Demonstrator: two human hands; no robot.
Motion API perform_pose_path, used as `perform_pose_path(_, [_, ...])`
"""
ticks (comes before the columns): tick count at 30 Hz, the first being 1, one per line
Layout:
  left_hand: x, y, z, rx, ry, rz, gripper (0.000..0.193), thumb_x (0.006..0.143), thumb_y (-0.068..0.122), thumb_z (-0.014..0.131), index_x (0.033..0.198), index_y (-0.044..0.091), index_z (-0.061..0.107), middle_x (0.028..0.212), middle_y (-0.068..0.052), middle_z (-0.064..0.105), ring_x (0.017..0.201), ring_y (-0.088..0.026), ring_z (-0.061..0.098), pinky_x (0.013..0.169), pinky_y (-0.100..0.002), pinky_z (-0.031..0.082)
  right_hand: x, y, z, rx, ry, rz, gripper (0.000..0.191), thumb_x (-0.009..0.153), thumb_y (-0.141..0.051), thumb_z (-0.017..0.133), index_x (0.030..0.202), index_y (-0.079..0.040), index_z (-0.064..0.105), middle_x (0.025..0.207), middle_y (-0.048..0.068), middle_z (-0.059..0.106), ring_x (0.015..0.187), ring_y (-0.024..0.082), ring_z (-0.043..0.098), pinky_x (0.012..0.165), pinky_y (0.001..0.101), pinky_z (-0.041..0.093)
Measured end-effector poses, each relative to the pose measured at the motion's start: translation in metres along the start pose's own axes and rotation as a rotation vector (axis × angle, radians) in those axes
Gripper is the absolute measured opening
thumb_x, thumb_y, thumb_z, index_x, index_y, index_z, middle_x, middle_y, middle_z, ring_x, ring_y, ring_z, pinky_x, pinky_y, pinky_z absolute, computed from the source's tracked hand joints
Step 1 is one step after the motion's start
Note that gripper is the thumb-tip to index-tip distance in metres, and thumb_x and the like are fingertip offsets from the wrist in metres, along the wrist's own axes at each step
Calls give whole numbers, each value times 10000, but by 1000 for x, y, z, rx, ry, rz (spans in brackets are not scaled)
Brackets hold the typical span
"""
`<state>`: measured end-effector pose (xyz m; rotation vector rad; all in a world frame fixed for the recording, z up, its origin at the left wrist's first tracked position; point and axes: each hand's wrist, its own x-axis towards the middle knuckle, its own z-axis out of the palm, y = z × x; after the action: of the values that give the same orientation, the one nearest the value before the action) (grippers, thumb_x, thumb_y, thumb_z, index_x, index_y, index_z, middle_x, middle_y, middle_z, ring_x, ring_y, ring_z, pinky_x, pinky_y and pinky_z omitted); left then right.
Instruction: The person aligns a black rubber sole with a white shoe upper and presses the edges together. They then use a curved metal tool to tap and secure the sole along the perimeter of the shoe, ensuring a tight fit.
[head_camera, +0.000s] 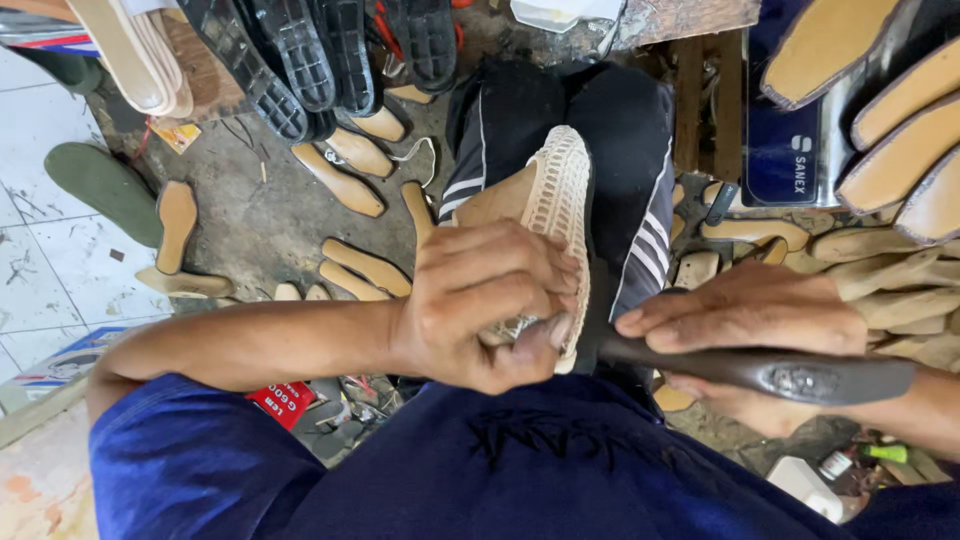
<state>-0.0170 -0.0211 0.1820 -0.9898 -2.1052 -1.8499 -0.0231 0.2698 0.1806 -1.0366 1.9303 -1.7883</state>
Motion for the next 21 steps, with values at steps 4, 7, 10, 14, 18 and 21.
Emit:
perform_pose_path(4, [-1,2,-4,82,22,-5,156,808,-8,754,800,12,600,904,-107,683,910,-273,744,856,-363,609,-17,17,13,103,109,3,254,890,-116,692,1114,2,699,1044,176,760,743,226,783,698,339,635])
perform_pose_path(7, [-11,8,5,89,90,-40,152,801,-17,761,816,7,612,898,-108,678,905,-268,734,863,-362,598,-37,19,42,424,298,148,270,948,-82,694,1187,42,679,1203,262,727,569,166,699,595,315,602])
perform_pose_path(10, [-21,4,12,59,115,5,156,825,-31,775,852,-3,624,918,-111,669,918,-263,725,896,-357,622,-56,21,81,901,509,180,327,995,-67,664,1285,80,625,1314,329,655,576,195,616,540,332,545])
perform_pose_path(14, [-38,5,20,52,74,35,166,803,-44,783,848,-16,626,914,-120,665,909,-265,722,946,-393,633,-83,15,125,932,707,166,348,1029,-86,629,1342,60,588,1345,326,610,551,172,588,538,336,505])
perform_pose_path(18, [-43,3,23,65,37,83,133,789,-13,769,834,-15,644,898,-124,667,885,-274,723,914,-408,636,-90,0,129,816,746,236,336,1021,-76,622,1326,62,589,1384,344,619,604,184,589,562,333,507])
perform_pose_path(21, [-40,1,22,64,10,123,113,772,14,740,820,-18,643,893,-129,668,880,-280,730,906,-423,644,-86,-15,102,727,603,415,327,1027,-35,618,1322,107,605,1221,358,658,571,162,586,575,323,525])
